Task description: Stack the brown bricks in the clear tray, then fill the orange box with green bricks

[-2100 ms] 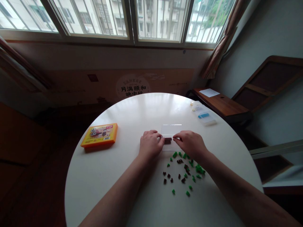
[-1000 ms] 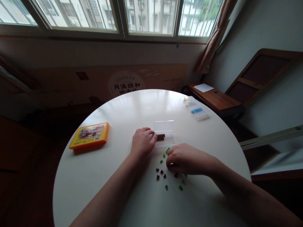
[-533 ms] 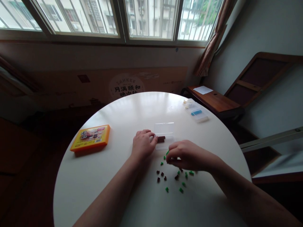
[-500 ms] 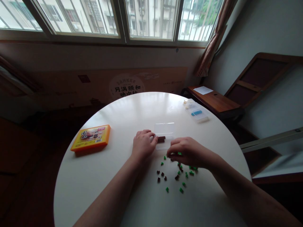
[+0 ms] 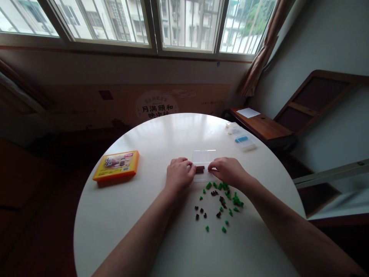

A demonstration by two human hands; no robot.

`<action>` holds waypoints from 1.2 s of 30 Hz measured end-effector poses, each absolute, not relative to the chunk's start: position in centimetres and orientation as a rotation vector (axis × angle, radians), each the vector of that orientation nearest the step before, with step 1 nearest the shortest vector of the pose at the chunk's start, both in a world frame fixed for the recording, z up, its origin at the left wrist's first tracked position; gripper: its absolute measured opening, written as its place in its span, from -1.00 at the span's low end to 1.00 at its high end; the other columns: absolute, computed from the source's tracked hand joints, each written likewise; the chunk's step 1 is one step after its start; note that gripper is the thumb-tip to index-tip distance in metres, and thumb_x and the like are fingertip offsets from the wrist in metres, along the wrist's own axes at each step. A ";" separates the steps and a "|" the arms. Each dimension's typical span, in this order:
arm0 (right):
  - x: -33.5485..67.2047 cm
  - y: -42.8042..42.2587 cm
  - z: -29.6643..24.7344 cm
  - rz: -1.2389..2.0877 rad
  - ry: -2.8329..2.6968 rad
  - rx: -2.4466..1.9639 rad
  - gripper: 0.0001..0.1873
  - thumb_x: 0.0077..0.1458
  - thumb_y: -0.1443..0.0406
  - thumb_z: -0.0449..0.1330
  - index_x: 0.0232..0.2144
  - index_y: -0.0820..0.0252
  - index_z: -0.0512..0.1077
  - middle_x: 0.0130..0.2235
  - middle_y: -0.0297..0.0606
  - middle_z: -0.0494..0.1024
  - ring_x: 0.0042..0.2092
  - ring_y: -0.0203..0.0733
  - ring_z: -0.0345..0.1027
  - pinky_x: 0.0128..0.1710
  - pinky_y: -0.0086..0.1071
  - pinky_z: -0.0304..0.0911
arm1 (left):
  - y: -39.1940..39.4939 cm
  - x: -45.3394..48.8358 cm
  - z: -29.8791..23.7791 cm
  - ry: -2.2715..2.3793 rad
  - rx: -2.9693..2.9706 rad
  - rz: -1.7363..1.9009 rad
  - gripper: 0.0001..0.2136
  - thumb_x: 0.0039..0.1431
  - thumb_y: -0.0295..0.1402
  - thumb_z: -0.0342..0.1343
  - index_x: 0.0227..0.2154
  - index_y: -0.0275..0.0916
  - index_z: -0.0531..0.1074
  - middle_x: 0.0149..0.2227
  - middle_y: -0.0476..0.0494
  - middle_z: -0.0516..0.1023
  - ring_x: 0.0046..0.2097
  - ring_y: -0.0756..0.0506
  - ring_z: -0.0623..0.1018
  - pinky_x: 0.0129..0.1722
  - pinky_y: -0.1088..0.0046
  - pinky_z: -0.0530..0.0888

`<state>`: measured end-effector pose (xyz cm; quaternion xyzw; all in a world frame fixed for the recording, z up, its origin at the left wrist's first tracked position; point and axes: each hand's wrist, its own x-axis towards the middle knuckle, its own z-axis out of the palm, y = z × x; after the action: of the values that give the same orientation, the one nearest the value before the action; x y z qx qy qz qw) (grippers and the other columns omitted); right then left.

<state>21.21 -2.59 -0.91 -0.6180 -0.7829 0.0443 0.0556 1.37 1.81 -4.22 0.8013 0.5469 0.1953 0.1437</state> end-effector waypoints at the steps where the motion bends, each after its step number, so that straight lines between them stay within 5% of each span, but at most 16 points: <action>1: 21.1 -2.5 -0.9 0.139 -2.382 -1.885 -0.78 0.14 0.27 0.15 -0.26 -0.05 0.60 -0.19 -0.35 0.64 -0.18 -0.17 0.47 -0.26 -0.41 0.20 | 1.8 1.4 -4.2 1.576 2.310 0.562 -0.72 0.20 -0.17 0.04 -0.22 -0.11 0.61 0.00 -0.10 0.56 0.06 -0.23 0.42 0.12 0.19 0.33; 36: 19.8 -2.3 -1.7 0.135 -2.162 -2.115 -0.71 0.20 0.14 0.09 -0.21 -0.01 0.60 -0.18 -0.27 0.64 -0.13 -0.10 0.47 -0.21 -0.33 0.27 | 1.9 1.4 -4.4 1.568 2.331 0.559 -0.73 0.21 -0.18 0.03 -0.24 -0.12 0.61 -0.02 -0.10 0.56 0.05 -0.23 0.42 0.10 0.20 0.34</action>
<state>19.79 -2.27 -1.66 -0.6974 -0.7130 0.0446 0.0571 1.35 1.88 -4.35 0.8059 0.5422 0.1935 0.1382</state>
